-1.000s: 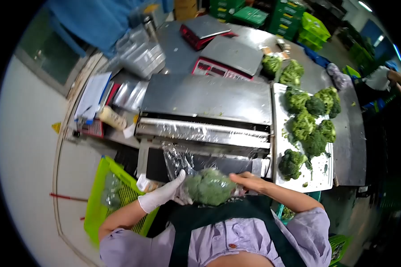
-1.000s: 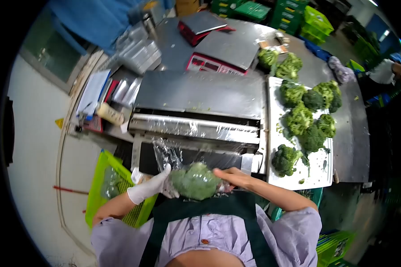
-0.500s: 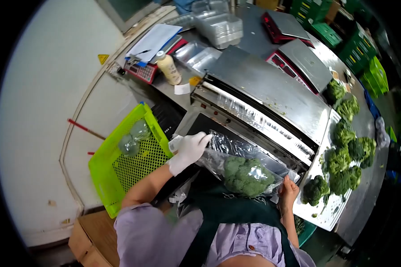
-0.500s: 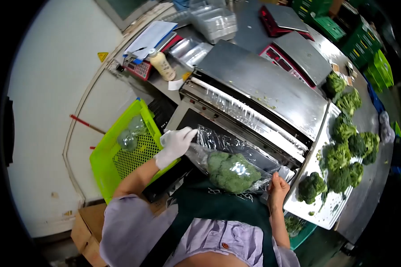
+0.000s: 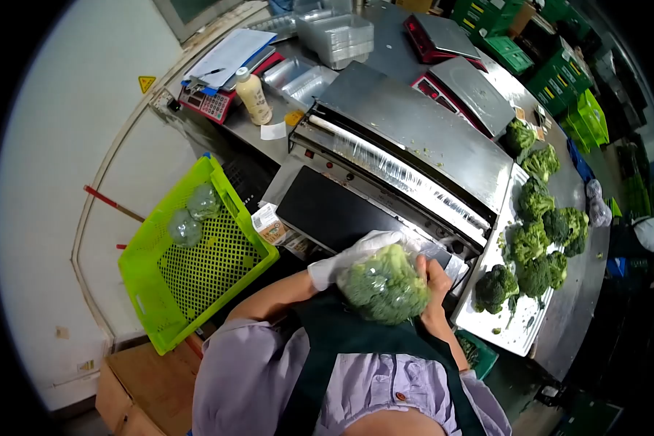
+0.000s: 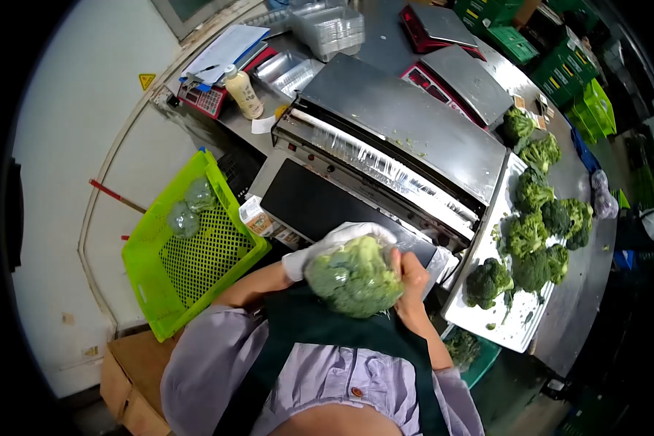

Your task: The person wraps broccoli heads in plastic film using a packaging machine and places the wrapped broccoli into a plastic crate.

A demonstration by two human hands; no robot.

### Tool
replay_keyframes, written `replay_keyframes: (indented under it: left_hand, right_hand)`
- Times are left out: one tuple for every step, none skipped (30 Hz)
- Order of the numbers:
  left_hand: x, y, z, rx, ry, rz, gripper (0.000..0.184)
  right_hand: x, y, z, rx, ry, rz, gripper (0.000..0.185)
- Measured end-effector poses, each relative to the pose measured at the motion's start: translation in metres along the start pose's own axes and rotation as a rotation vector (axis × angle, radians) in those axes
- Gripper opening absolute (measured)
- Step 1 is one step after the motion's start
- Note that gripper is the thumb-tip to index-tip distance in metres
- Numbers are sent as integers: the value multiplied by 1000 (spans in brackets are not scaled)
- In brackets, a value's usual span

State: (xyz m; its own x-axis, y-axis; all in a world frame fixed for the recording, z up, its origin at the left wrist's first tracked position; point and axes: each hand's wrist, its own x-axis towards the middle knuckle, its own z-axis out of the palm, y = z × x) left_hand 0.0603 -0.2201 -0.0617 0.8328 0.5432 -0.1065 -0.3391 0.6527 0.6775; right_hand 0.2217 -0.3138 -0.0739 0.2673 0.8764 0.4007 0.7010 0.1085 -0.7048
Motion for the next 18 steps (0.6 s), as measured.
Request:
replay_keyframes:
  left_hand:
    - [-12, 17, 8, 95, -71, -20, 37]
    - [-21, 19, 3, 313, -135, 47, 40]
    - [-27, 16, 0, 527, -197, 118, 42]
    - [-35, 2, 3, 626, -130, 231, 45]
    - [-36, 5, 18, 200, -68, -81, 44]
    - [-42, 15, 26, 198, -62, -103, 39]
    - [-48, 27, 33, 198, -56, -123, 34]
    - [-50, 36, 40, 178, -123, -90, 35]
    - [-53, 47, 53, 179, -69, -139, 34]
    - [-55, 47, 59, 168, 48, -196, 35]
    - [-58, 46, 65, 150, 167, -250, 36]
    - [-59, 45, 62, 148, 171, -242, 36]
    - [-60, 42, 59, 157, 129, -211, 37]
    - [-61, 40, 55, 158, 81, -179, 37]
    - [-63, 36, 52, 140, 52, -155, 37]
    - [-66, 32, 51, 134, 43, -133, 37]
    - [-68, 29, 50, 121, 32, -113, 38]
    - [-70, 27, 48, 95, 31, -99, 38]
  right_hand:
    - [4, -11, -6, 26, -15, -86, 33]
    - [12, -23, -15, 80, 16, -198, 28]
    - [25, -28, -27, 187, -10, -332, 26]
    - [35, -39, -37, 347, -88, -308, 27]
    - [46, -48, -41, 509, -158, -286, 28]
    - [55, -54, -41, 660, -132, -127, 28]
    - [65, -58, -37, 806, -103, 32, 28]
    - [79, -58, -30, 796, -112, -25, 25]
    - [89, -59, -26, 782, -129, -74, 23]
    - [99, -70, -22, 731, -186, -206, 22]
    - [107, -88, -19, 679, -245, -344, 21]
    - [114, -106, -15, 646, -293, -442, 21]
    - [114, -123, -6, 615, -337, -535, 21]
    - [105, -138, 10, 682, -395, -613, 22]
    - [92, -149, 24, 745, -454, -690, 22]
    - [78, -151, 34, 745, -529, -751, 21]
    - [70, -150, 40, 742, -605, -815, 20]
    - [71, -152, 33, 686, -779, -691, 22]
